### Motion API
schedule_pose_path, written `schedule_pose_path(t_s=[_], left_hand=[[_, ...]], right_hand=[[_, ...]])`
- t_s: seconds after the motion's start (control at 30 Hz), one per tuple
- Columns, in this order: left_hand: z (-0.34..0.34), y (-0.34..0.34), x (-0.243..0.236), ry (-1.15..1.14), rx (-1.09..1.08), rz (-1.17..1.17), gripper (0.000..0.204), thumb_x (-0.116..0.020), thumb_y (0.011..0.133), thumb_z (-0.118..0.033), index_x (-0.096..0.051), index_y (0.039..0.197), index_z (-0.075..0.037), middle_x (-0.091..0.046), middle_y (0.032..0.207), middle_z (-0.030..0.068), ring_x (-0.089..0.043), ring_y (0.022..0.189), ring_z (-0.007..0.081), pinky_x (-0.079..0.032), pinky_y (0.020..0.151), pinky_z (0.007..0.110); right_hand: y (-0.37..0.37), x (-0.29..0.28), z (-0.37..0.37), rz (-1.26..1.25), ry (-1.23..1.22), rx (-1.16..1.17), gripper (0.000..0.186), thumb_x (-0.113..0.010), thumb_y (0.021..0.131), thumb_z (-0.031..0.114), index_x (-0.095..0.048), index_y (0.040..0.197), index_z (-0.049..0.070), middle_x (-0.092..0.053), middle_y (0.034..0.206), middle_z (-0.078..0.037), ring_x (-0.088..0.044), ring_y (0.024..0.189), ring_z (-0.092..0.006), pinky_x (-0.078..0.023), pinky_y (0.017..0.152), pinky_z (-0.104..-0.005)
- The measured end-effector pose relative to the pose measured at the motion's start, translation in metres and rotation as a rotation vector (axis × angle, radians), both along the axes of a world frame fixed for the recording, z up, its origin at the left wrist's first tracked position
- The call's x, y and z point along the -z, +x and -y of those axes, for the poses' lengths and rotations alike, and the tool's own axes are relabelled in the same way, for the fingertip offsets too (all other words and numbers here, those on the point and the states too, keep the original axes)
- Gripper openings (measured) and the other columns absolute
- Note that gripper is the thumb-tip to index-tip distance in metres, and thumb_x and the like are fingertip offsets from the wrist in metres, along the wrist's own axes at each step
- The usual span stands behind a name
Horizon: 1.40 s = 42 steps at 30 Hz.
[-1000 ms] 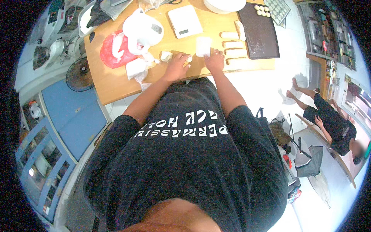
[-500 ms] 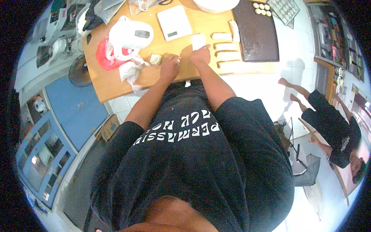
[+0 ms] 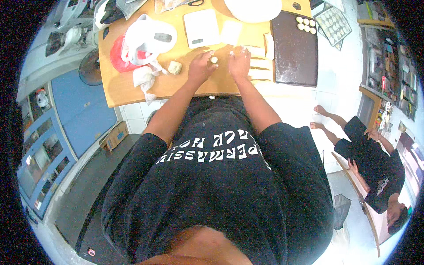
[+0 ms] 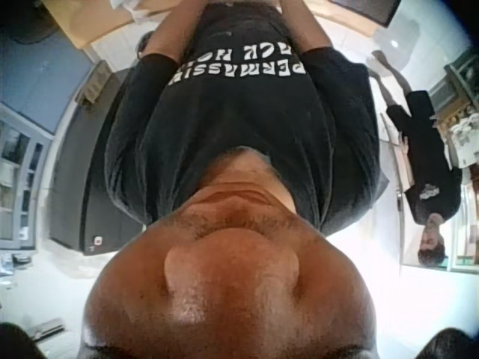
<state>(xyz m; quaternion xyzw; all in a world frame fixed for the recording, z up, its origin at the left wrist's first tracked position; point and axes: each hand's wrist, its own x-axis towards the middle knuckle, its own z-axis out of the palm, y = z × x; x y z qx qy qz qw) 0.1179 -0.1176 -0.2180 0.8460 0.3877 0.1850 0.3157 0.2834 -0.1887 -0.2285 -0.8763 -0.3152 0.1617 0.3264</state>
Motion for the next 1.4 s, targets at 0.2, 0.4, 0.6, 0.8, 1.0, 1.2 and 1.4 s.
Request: schedule_pose_path(t_s=[0.2,0.4,0.6,0.8,1.0,1.2,1.4], left_hand=[[-0.001,-0.025,0.004,-0.093,-0.01,-0.356,0.073,-0.082,0.078,-0.027,-0.051,0.142,-0.008,-0.053,0.143,0.018,-0.047,0.133,0.0391,-0.04,0.112,0.049],[0.001,-0.082,0.026,0.066,0.114,-0.37,0.071,-0.076,0.084,-0.032,-0.049,0.146,-0.01,-0.042,0.154,0.018,-0.037,0.143,0.0412,-0.03,0.12,0.052],[-0.007,-0.119,0.045,0.128,0.331,-0.444,0.057,-0.064,0.092,-0.038,-0.052,0.146,-0.022,-0.036,0.161,0.0104,-0.032,0.149,0.0325,-0.032,0.118,0.048],[-0.01,-0.121,0.048,0.123,0.319,-0.369,0.059,-0.065,0.09,-0.041,-0.053,0.145,-0.025,-0.036,0.161,0.0067,-0.034,0.149,0.0279,-0.032,0.118,0.047],[-0.011,-0.126,0.052,0.108,0.286,-0.271,0.055,-0.067,0.089,-0.038,-0.057,0.14,-0.022,-0.04,0.158,0.0076,-0.035,0.147,0.0275,-0.034,0.116,0.048],[-0.015,-0.125,0.055,0.152,0.301,-0.215,0.053,-0.071,0.085,-0.036,-0.06,0.135,-0.02,-0.044,0.154,0.0081,-0.04,0.143,0.0298,-0.037,0.113,0.047],[-0.011,-0.129,0.057,0.141,0.265,-0.204,0.054,-0.072,0.084,-0.035,-0.06,0.135,-0.019,-0.045,0.154,0.0083,-0.041,0.142,0.0297,-0.037,0.112,0.047]], right_hand=[[-0.016,0.01,0.017,-0.004,-0.045,-0.255,0.044,-0.063,0.095,0.026,-0.057,0.132,0.001,-0.059,0.132,-0.025,-0.051,0.128,-0.0426,-0.04,0.111,-0.0509],[-0.033,0.026,-0.022,0.06,-0.075,-0.626,0.033,-0.061,0.095,0.024,-0.068,0.119,0.002,-0.062,0.129,-0.018,-0.054,0.126,-0.0385,-0.043,0.109,-0.0476],[-0.05,0.05,0.042,0.321,-0.045,-0.76,0.029,-0.06,0.096,0.021,-0.069,0.118,0.006,-0.062,0.131,-0.016,-0.054,0.128,-0.0358,-0.042,0.108,-0.0494],[-0.068,0.061,0.023,0.317,0.139,-0.383,0.041,-0.059,0.096,0.017,-0.059,0.135,0.006,-0.052,0.149,-0.016,-0.047,0.139,-0.0365,-0.035,0.116,-0.0515],[-0.087,0.055,0.036,0.305,0.155,-0.413,0.035,-0.063,0.094,0.012,-0.063,0.128,0.001,-0.058,0.14,-0.022,-0.052,0.133,-0.0416,-0.04,0.113,-0.0519],[-0.078,0.07,-0.003,0.398,0.1,-0.512,0.04,-0.056,0.094,0.004,-0.061,0.133,-0.001,-0.058,0.141,-0.021,-0.051,0.134,-0.0403,-0.04,0.113,-0.0489],[-0.081,0.067,0.034,0.429,0.136,-0.423,0.038,-0.065,0.093,0.012,-0.064,0.13,0.005,-0.06,0.14,-0.017,-0.054,0.132,-0.0386,-0.043,0.111,-0.05]])
